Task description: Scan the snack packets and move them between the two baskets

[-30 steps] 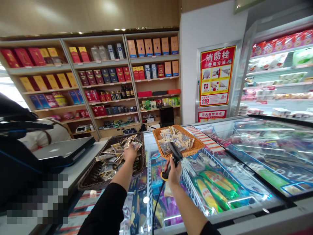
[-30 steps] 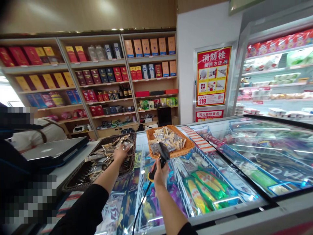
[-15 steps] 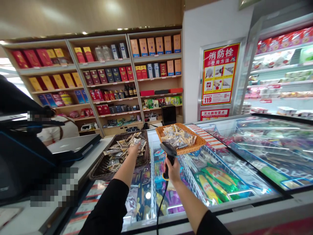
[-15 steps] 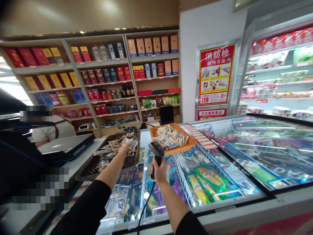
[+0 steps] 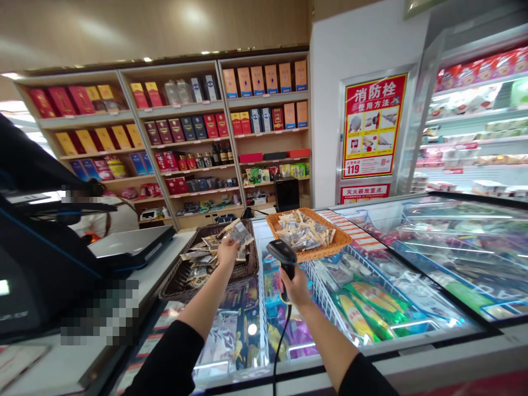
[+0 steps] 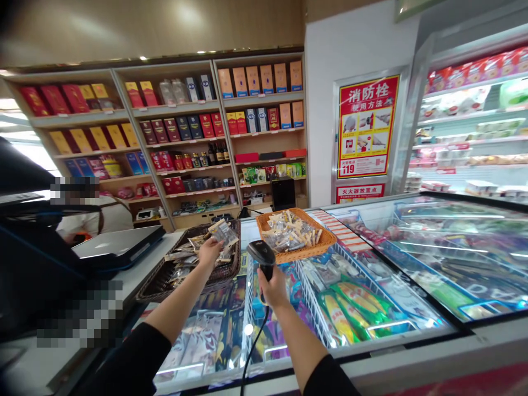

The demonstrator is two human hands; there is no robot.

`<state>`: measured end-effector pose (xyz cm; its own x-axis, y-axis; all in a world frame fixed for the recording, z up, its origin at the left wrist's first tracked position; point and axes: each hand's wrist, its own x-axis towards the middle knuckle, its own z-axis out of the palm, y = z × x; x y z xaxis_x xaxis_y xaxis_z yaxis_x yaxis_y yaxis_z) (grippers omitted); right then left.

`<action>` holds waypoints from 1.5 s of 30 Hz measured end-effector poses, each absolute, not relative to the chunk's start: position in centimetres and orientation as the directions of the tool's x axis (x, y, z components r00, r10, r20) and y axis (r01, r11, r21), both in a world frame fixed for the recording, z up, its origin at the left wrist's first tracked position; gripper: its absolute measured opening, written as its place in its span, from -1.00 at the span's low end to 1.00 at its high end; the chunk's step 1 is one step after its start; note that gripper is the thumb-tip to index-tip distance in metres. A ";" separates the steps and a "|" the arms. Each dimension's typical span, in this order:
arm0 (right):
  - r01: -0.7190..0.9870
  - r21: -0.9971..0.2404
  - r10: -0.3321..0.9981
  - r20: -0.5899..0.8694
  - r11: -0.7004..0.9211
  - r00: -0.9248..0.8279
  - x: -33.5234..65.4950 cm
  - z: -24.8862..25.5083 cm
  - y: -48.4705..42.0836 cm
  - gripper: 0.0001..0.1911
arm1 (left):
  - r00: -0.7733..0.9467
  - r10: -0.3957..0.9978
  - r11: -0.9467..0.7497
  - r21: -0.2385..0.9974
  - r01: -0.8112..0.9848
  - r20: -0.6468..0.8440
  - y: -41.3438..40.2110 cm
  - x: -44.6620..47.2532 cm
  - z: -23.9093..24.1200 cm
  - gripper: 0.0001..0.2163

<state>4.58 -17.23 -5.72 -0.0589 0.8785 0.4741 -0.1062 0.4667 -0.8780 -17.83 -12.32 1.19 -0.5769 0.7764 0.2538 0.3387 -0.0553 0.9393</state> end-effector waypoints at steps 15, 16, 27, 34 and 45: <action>0.125 -0.846 0.851 0.495 0.518 -0.177 5.6 -5.0 -18.0 -0.71 | -0.572 0.778 -0.221 0.966 0.136 0.259 -14.7 -14.9 0.8 -0.63; 0.110 -0.854 0.855 0.486 0.509 -0.182 5.6 -5.0 -18.0 -0.72 | -0.580 0.773 -0.220 0.966 0.134 0.257 -14.7 -14.9 0.8 -0.63; -0.553 -0.744 0.919 0.221 0.376 0.327 5.8 -4.2 -16.0 -0.61 | -0.372 0.850 -0.149 0.848 0.509 0.373 -14.2 -12.5 2.4 -0.69; -0.624 -0.663 0.859 0.057 0.413 0.509 6.9 -4.0 -14.5 -0.62 | -0.144 0.925 -0.110 0.610 0.785 0.352 -8.3 -3.8 3.1 -0.76; -0.647 -0.704 0.956 0.193 0.292 0.222 4.9 -4.1 -16.1 -0.64 | -0.175 0.933 0.093 0.259 0.961 0.313 -11.6 -11.9 4.9 -0.72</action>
